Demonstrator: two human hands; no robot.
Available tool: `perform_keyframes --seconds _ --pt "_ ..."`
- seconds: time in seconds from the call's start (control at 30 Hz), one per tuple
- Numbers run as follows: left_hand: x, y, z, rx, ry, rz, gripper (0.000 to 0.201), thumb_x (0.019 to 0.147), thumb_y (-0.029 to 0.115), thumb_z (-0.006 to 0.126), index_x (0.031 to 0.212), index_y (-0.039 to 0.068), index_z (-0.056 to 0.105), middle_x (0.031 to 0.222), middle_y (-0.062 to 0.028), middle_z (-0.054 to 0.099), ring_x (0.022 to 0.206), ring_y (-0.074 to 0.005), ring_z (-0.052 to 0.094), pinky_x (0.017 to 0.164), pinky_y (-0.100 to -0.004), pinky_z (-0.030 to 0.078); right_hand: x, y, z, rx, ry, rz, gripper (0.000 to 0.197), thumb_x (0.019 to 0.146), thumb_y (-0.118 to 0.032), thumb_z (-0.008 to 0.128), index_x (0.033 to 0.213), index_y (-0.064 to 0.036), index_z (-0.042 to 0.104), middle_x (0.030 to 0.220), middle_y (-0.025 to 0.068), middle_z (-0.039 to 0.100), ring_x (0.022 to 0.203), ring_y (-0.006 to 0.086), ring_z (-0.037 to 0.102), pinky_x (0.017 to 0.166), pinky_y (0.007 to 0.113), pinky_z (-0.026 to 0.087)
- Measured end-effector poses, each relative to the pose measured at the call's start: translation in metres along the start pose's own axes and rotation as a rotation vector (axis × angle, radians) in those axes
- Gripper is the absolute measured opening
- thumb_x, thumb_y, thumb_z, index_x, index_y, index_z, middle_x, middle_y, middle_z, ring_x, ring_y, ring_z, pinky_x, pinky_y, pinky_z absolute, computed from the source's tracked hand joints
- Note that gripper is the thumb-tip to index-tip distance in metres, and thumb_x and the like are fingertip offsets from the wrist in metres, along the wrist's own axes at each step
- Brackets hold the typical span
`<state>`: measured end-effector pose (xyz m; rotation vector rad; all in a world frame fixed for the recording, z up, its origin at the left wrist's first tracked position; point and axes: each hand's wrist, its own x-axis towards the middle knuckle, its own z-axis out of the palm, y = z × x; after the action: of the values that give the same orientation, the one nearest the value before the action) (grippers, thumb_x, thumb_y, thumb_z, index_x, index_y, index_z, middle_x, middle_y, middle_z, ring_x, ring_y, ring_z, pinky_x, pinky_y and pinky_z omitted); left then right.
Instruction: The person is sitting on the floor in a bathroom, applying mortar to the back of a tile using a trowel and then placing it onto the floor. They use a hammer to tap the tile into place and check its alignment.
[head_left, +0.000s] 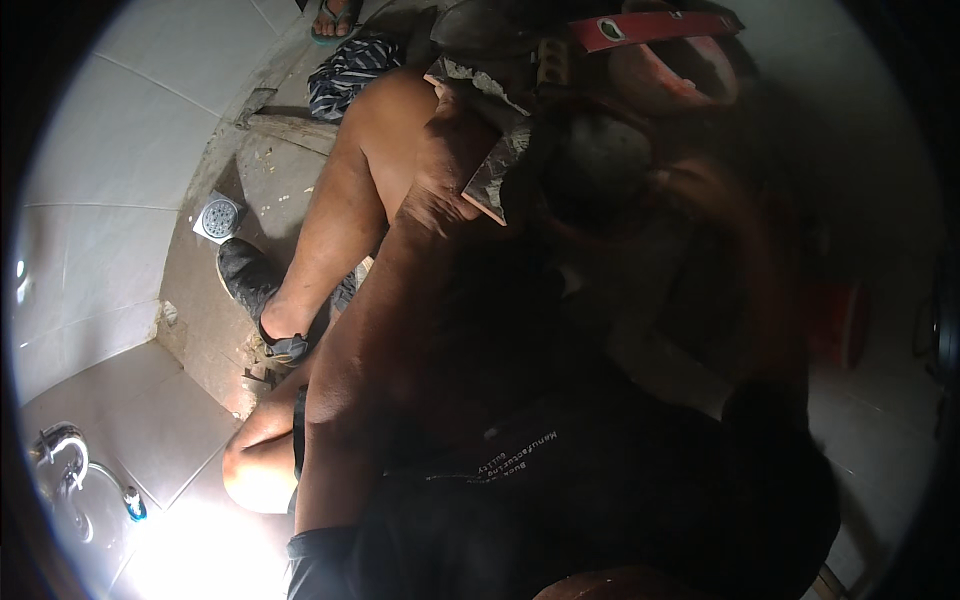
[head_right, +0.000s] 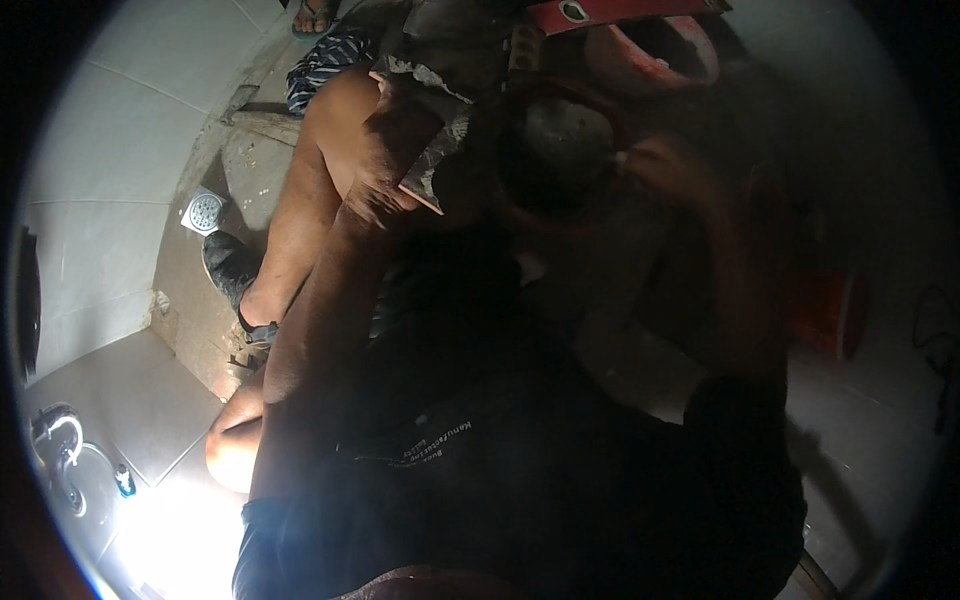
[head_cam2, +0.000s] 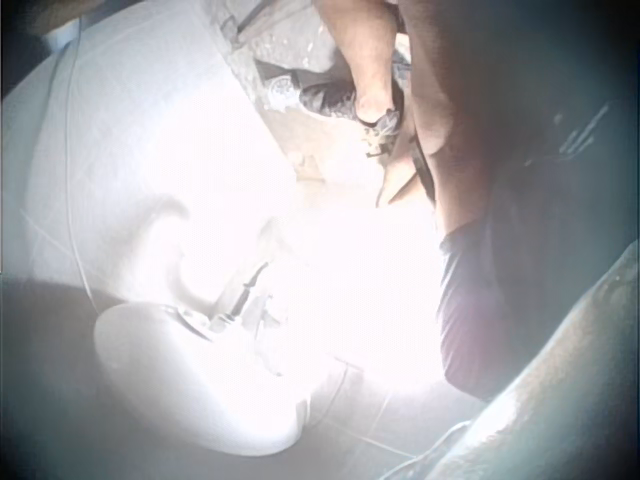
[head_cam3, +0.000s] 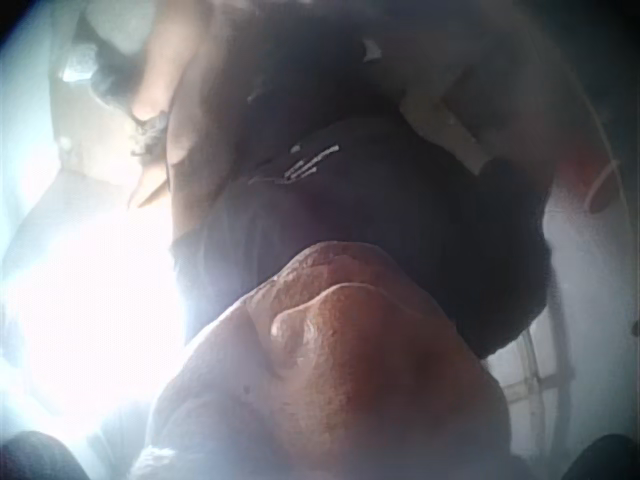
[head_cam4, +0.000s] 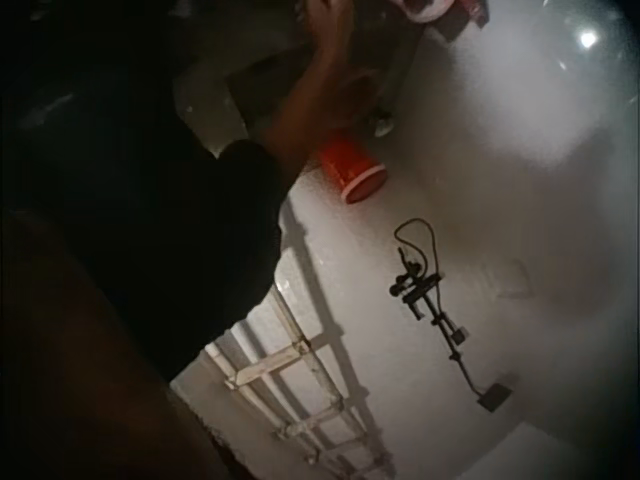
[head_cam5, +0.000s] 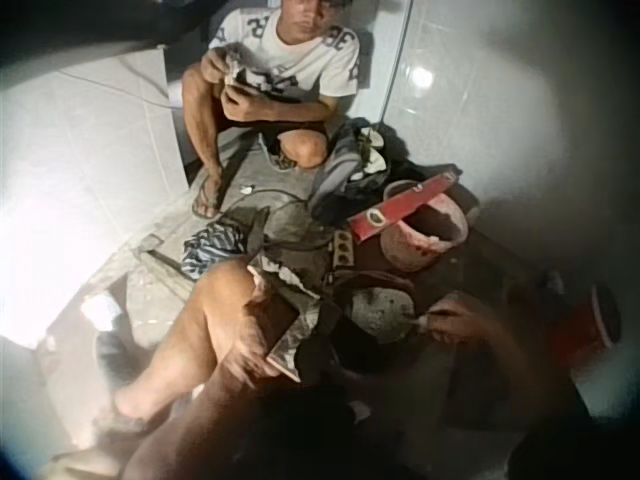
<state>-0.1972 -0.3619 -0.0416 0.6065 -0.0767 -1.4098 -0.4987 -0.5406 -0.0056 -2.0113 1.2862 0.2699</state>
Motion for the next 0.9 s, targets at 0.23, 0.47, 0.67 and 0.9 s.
perform_keyframes --seconds 0.23,0.47,0.67,0.9 --pt "-0.007 0.004 0.018 -0.077 -0.028 0.061 0.061 0.109 0.052 0.03 0.14 0.003 0.052 0.137 -0.0185 0.058 0.122 -0.0355 0.058 0.108 -0.0495 0.046 -0.078 -0.041 0.048 0.298 0.217 -0.194 0.033 0.098 -0.026 0.069 0.12 -0.0013 0.068 0.105 0.012 0.072 0.104 0.0171 0.067 0.093 0.033 0.051" --pt "-0.015 0.024 0.039 -0.14 -0.042 0.174 0.063 0.11 0.051 0.027 0.144 0.002 0.047 0.142 -0.0192 0.054 0.126 -0.0369 0.056 0.11 -0.0507 0.045 -0.043 -0.072 0.149 0.79 0.408 -0.565 0.029 0.098 -0.009 0.07 0.124 0.0002 0.061 0.109 0.0049 0.067 0.098 0.0117 0.063 0.083 0.03 0.053" --pt "-0.01 0.004 0.06 -0.238 -0.078 0.149 0.064 0.111 0.05 0.024 0.148 0.002 0.042 0.147 -0.0199 0.051 0.13 -0.0381 0.054 0.112 -0.0518 0.044 -0.033 -0.103 0.168 0.653 0.66 -0.67 0.029 0.094 -0.008 0.073 0.116 0.0007 0.057 0.11 0.0128 0.062 0.101 0.0212 0.061 0.09 0.036 0.05" --pt "-0.015 0.035 0.046 -0.403 -0.251 0.133 0.067 0.11 0.053 0.024 0.148 0.001 0.042 0.147 -0.0208 0.051 0.131 -0.0388 0.053 0.112 -0.0521 0.045 -0.045 -0.133 0.153 0.205 0.94 -0.844 0.027 0.097 -0.015 0.071 0.11 0.003 0.055 0.106 0.018 0.058 0.095 0.033 0.061 0.082 0.041 0.049"
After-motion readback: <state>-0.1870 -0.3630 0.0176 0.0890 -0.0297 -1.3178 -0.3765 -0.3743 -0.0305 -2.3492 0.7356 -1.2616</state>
